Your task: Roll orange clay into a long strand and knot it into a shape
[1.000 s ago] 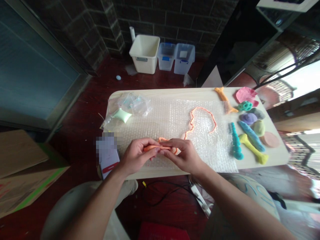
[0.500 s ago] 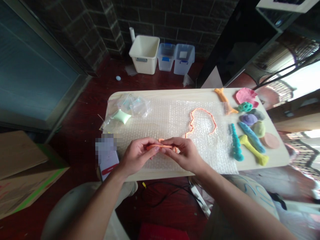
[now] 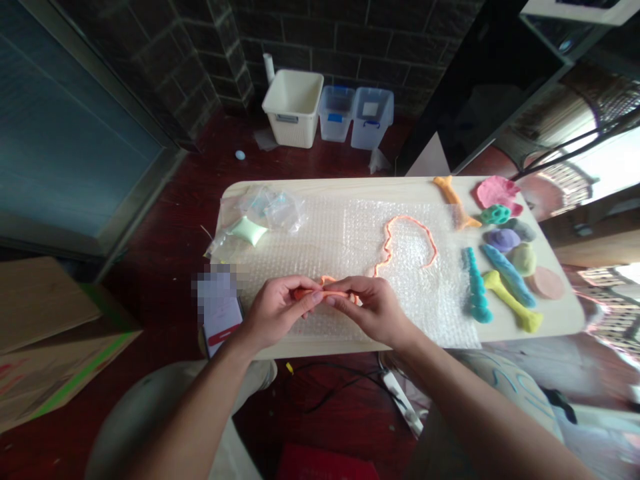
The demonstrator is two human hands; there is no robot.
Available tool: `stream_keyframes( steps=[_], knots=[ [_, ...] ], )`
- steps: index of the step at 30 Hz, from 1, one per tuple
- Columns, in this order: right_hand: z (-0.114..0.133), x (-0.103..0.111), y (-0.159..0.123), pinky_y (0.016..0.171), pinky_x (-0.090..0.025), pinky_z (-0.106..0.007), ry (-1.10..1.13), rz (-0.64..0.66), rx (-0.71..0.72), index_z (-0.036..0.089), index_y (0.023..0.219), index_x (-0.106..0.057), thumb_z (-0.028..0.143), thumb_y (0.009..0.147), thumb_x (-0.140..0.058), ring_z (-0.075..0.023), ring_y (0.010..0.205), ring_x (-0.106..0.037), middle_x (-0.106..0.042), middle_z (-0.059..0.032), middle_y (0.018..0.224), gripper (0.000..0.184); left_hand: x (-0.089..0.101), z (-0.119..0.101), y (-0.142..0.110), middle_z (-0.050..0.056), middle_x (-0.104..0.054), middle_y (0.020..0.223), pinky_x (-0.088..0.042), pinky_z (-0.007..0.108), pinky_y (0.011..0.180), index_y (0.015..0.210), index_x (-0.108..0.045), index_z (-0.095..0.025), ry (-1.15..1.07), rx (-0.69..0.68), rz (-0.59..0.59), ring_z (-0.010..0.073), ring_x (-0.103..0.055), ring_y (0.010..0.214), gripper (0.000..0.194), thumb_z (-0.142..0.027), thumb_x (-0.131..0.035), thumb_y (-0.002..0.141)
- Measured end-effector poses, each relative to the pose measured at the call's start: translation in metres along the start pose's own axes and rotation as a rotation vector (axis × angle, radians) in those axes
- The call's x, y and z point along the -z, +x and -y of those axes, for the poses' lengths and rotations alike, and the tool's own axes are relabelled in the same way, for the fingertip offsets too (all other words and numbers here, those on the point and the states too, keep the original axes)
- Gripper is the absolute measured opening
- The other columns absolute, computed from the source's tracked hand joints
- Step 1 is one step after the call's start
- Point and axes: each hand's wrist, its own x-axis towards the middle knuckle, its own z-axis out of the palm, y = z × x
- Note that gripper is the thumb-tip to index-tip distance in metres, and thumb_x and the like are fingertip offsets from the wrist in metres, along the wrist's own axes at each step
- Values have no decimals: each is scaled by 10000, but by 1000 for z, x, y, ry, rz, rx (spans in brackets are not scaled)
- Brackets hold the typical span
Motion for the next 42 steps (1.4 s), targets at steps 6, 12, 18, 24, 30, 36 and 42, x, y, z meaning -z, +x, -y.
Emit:
stream_keyframes(
  steps=[6,12,18,24,30,36,42],
  knots=[
    [0,-1,-1,828,-603,-335,6,-13,24,215,1048,-830,267,941,-753,-204,887,-773,-829,-76,1002,141,-1,0,-1,28,-669,762,-448,217,596,966,-748,-131,-26,-9,-12,116,-570,667,227,-353,-753,916],
    [2,-2,-2,846,-614,-337,3,-22,-23,187,1082,-811,318,902,-796,-222,955,-776,-824,-95,1044,224,0,0,-2,45,-683,795,-491,233,614,1022,-760,-122,-53,28,60,135,-606,688,263,-359,-759,908],
    [-1,-4,-5,815,-612,-331,-12,-29,-10,216,1050,-831,321,933,-767,-209,876,-784,-836,-77,1014,170,-1,-1,-4,29,-661,723,-461,220,560,947,-757,-120,7,13,-4,127,-584,633,255,-370,-771,898],
    [2,-5,-6,802,-599,-315,7,-39,30,196,1058,-811,305,945,-751,-198,867,-767,-826,-76,966,168,-3,-4,-5,44,-698,821,-499,233,607,1031,-743,-117,-111,21,48,120,-611,656,266,-350,-762,904],
    [7,-6,-8,812,-606,-317,-33,5,51,212,1084,-823,319,933,-771,-211,910,-779,-829,-84,1020,192,-2,-2,-10,22,-657,710,-478,222,582,898,-741,-104,-55,26,31,108,-587,607,248,-349,-779,894],
    [5,-8,-10,746,-600,-292,4,-39,23,206,1023,-831,309,947,-755,-180,824,-762,-828,-76,957,149,-3,-2,-12,56,-717,895,-512,236,617,1081,-704,-132,-174,18,48,123,-620,683,304,-341,-798,881],
    [8,-7,-7,500,-531,-210,200,-35,-85,180,1191,-763,346,884,-818,-114,598,-673,-791,-38,806,354,-6,-3,-10,25,-679,748,-481,231,573,984,-749,-131,-103,-91,-61,116,-583,622,261,-381,-767,911]
  ],
)
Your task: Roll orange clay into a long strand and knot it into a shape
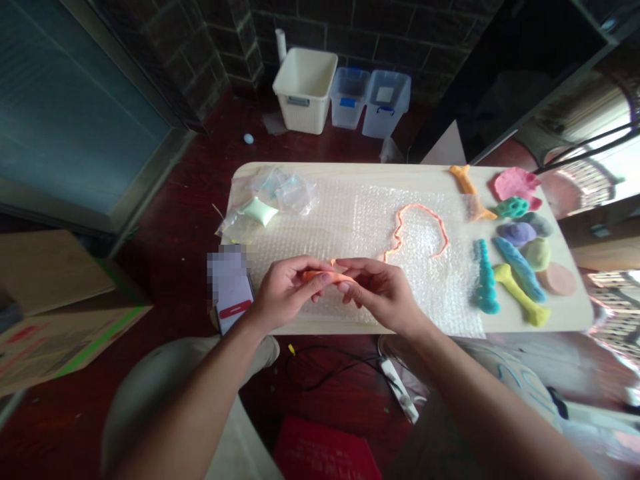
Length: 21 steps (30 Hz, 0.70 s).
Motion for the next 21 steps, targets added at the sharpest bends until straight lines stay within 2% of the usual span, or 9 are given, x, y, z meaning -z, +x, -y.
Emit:
stream_keyframes(
  steps=[5,10,15,19,21],
  knots=[
    [5,0,1,466,-524,-227,-108,-32,-23,187,1002,-825,366,879,-820,-126,568,-667,-799,-51,777,217,-2,1,3,21,-673,722,-469,231,558,954,-751,-137,37,-23,11,114,-585,596,277,-412,-731,936],
    [1,-1,2,543,-585,-259,-101,-37,-18,194,991,-821,351,864,-837,-152,612,-715,-809,-58,794,203,1,6,3,76,-737,922,-512,242,640,1046,-729,-137,26,-29,24,153,-664,748,323,-397,-802,870],
    [0,-2,1,710,-633,-319,-184,-36,24,216,982,-821,318,871,-832,-201,781,-769,-830,-73,925,151,5,6,1,29,-667,708,-457,233,563,930,-754,-133,71,-12,22,132,-606,622,255,-388,-750,911],
    [0,-2,-1,681,-611,-318,-260,-49,58,215,976,-826,326,893,-810,-199,745,-748,-825,-74,889,140,5,5,-1,16,-652,682,-456,230,555,934,-753,-140,56,-2,28,126,-593,600,250,-389,-749,914],
    [-1,-3,0,666,-608,-316,-260,-71,56,210,967,-820,337,899,-804,-198,738,-742,-821,-77,882,145,4,4,-1,40,-703,783,-485,234,593,996,-747,-145,27,-19,26,137,-626,662,260,-378,-783,887]
  ],
)
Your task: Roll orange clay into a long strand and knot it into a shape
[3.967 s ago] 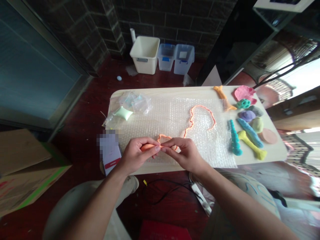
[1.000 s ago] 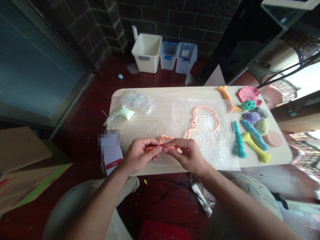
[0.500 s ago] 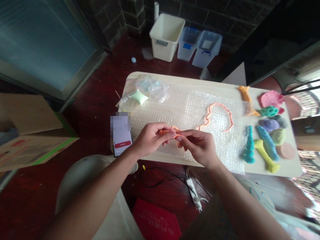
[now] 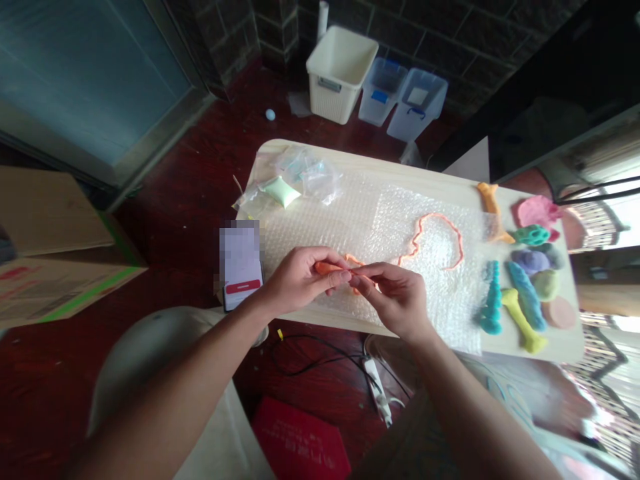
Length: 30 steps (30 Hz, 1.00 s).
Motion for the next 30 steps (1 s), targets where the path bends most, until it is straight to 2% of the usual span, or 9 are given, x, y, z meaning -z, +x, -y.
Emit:
stream_keyframes(
  steps=[3,6,8,12,18,22,27,30],
  knots=[
    [-2,-2,2,683,-619,-326,30,-15,-25,212,986,-808,349,904,-798,-208,791,-753,-821,-85,937,160,0,-2,-1,79,-745,971,-510,236,634,1052,-737,-151,-11,-37,-32,149,-657,749,295,-346,-825,848],
    [-4,-3,3,799,-629,-367,49,-6,19,237,1051,-801,304,881,-824,-229,911,-764,-816,-82,1033,185,1,-3,-2,46,-718,823,-484,226,585,1025,-752,-144,12,-31,-25,127,-617,655,234,-345,-764,904],
    [-4,-3,2,839,-620,-383,28,0,69,254,1056,-810,271,877,-828,-229,915,-765,-819,-74,1023,181,2,-4,-3,21,-679,728,-469,223,561,1020,-762,-145,16,-10,0,118,-593,605,239,-365,-733,931],
    [-2,-1,-1,769,-604,-368,-46,14,88,248,1008,-829,270,906,-797,-221,826,-762,-824,-73,944,109,2,-2,-4,22,-666,702,-458,222,546,959,-765,-141,46,21,30,120,-594,593,254,-389,-712,945],
    [0,-1,-3,762,-587,-344,-38,27,78,234,1027,-812,265,914,-786,-208,850,-753,-816,-75,968,120,0,1,-4,28,-672,724,-476,231,577,1002,-744,-130,28,10,15,132,-603,630,273,-389,-741,918],
    [1,-4,-5,821,-611,-354,33,29,51,224,1058,-812,291,891,-813,-212,899,-769,-825,-80,1015,179,1,2,-7,13,-650,677,-448,222,557,994,-750,-131,51,5,7,120,-580,604,240,-359,-739,918],
    [4,-9,-6,758,-627,-320,159,13,-25,216,980,-834,296,862,-840,-191,832,-778,-838,-70,971,143,-3,-5,-13,21,-677,716,-445,222,555,957,-747,-138,158,-35,-55,119,-584,618,204,-338,-720,926],
    [8,-10,-7,732,-631,-317,217,-6,-13,205,938,-834,316,846,-853,-180,772,-768,-829,-56,878,145,-8,-11,-13,22,-680,749,-478,233,599,940,-719,-140,137,-85,-58,121,-593,648,196,-336,-704,934]
  ],
)
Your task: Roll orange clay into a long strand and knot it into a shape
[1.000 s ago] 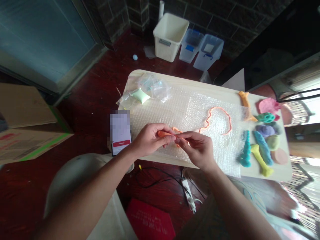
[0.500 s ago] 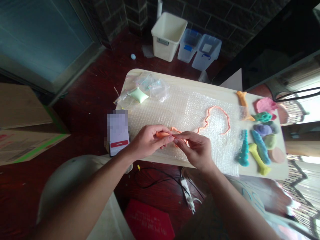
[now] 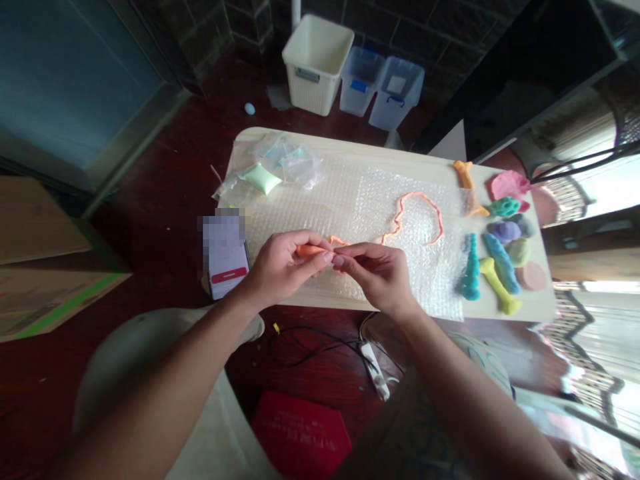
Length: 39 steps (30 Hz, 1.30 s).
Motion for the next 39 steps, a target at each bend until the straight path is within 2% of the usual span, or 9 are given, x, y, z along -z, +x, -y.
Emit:
stream_keyframes(
  steps=[6,11,17,21,25,29,32,34,39],
  knots=[
    [5,-3,-14,798,-622,-346,-24,5,81,196,1032,-819,384,864,-837,-194,845,-762,-820,-74,956,252,-6,-11,-9,6,-665,741,-501,236,608,971,-669,-145,-76,-9,63,118,-601,635,161,-301,-694,940],
    [4,-2,-36,785,-590,-336,-135,26,188,203,992,-845,345,906,-803,-192,829,-743,-822,-65,946,171,-14,-11,-34,14,-682,716,-515,227,598,967,-716,-138,1,-34,8,119,-617,621,162,-288,-748,914],
    [12,0,-50,731,-527,-273,-240,87,278,187,1067,-829,323,931,-772,-158,818,-717,-818,-51,948,201,-24,-15,-50,12,-678,686,-524,231,605,934,-716,-139,20,-2,-24,121,-625,607,173,-308,-751,921],
    [17,0,-40,697,-507,-246,-228,90,348,181,1000,-839,338,974,-720,-133,753,-700,-818,-39,888,199,-25,-19,-45,27,-682,738,-540,250,599,950,-696,-153,-86,36,-55,150,-647,665,203,-349,-744,926],
    [16,-1,-24,705,-513,-246,-227,119,373,161,947,-825,405,989,-686,-131,732,-692,-806,-36,837,284,-26,-16,-32,22,-688,801,-540,249,624,987,-697,-168,-123,-34,-132,129,-643,661,217,-333,-794,884],
    [15,2,-14,683,-523,-265,-63,86,311,112,973,-770,520,901,-761,-148,748,-679,-790,-74,865,414,-28,-13,-16,14,-672,743,-517,241,603,998,-744,-166,-19,-166,-177,119,-612,621,203,-324,-796,883],
    [21,7,-15,658,-519,-267,10,84,298,107,970,-747,541,835,-821,-146,745,-662,-773,-86,886,460,-30,-24,-8,6,-648,670,-496,234,584,930,-765,-158,121,-229,-181,114,-590,587,182,-340,-751,923],
    [26,12,-17,639,-514,-269,-3,71,307,110,950,-747,549,847,-806,-139,720,-645,-762,-84,865,456,-31,-35,-7,8,-646,653,-486,226,574,890,-766,-154,208,-256,-159,115,-590,587,214,-359,-729,940],
    [26,15,-26,613,-484,-260,-162,24,325,112,908,-745,485,923,-740,-122,671,-608,-749,-61,802,373,-37,-42,-18,44,-713,734,-481,216,548,955,-763,-144,275,-171,-83,125,-612,610,308,-448,-724,933]
  ],
)
